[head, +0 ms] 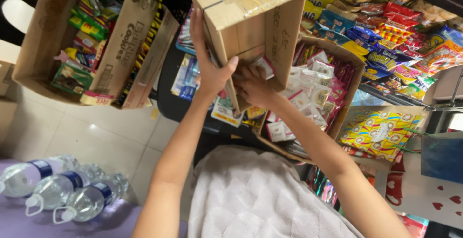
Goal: Cutting shampoo sachets with scissors and sorting various grocery products into boxes for storage or sale.
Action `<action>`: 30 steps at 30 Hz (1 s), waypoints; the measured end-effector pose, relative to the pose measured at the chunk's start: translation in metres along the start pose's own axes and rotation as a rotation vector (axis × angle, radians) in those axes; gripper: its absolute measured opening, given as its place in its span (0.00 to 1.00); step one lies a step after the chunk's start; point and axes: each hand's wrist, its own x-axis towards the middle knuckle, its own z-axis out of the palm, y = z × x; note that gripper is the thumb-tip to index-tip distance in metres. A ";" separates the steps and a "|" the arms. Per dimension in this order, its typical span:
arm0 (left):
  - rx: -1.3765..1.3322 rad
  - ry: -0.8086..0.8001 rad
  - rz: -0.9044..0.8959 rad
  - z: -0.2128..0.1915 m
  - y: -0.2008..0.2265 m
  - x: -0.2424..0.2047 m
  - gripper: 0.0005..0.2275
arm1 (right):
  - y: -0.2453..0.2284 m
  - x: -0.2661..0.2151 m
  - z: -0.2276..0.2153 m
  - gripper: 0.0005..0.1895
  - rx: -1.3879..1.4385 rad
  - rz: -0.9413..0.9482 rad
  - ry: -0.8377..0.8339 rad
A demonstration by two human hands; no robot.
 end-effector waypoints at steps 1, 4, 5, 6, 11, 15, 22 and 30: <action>-0.002 -0.002 0.004 0.001 -0.002 0.000 0.45 | 0.004 0.000 0.000 0.20 -0.003 0.002 0.004; 0.061 -0.020 0.035 0.002 -0.004 -0.004 0.45 | 0.002 -0.004 -0.007 0.21 0.004 0.025 -0.109; 0.007 -0.008 0.007 0.003 -0.004 -0.002 0.45 | -0.003 -0.004 -0.018 0.20 -0.084 0.093 -0.053; -0.048 0.004 -0.021 0.004 -0.004 0.000 0.46 | -0.009 -0.003 -0.029 0.19 -0.172 0.161 0.003; -0.017 -0.009 -0.016 0.006 -0.003 -0.003 0.46 | -0.006 -0.022 -0.040 0.25 -0.089 0.033 0.145; -0.036 0.001 -0.036 -0.001 -0.004 0.003 0.46 | -0.003 -0.066 -0.086 0.14 0.211 0.246 0.054; -0.191 0.006 -0.130 -0.003 -0.009 0.001 0.47 | 0.030 -0.142 -0.086 0.19 0.009 0.160 0.110; -0.189 0.003 -0.090 -0.002 -0.010 -0.003 0.46 | 0.020 -0.148 -0.044 0.15 -0.149 0.300 -0.037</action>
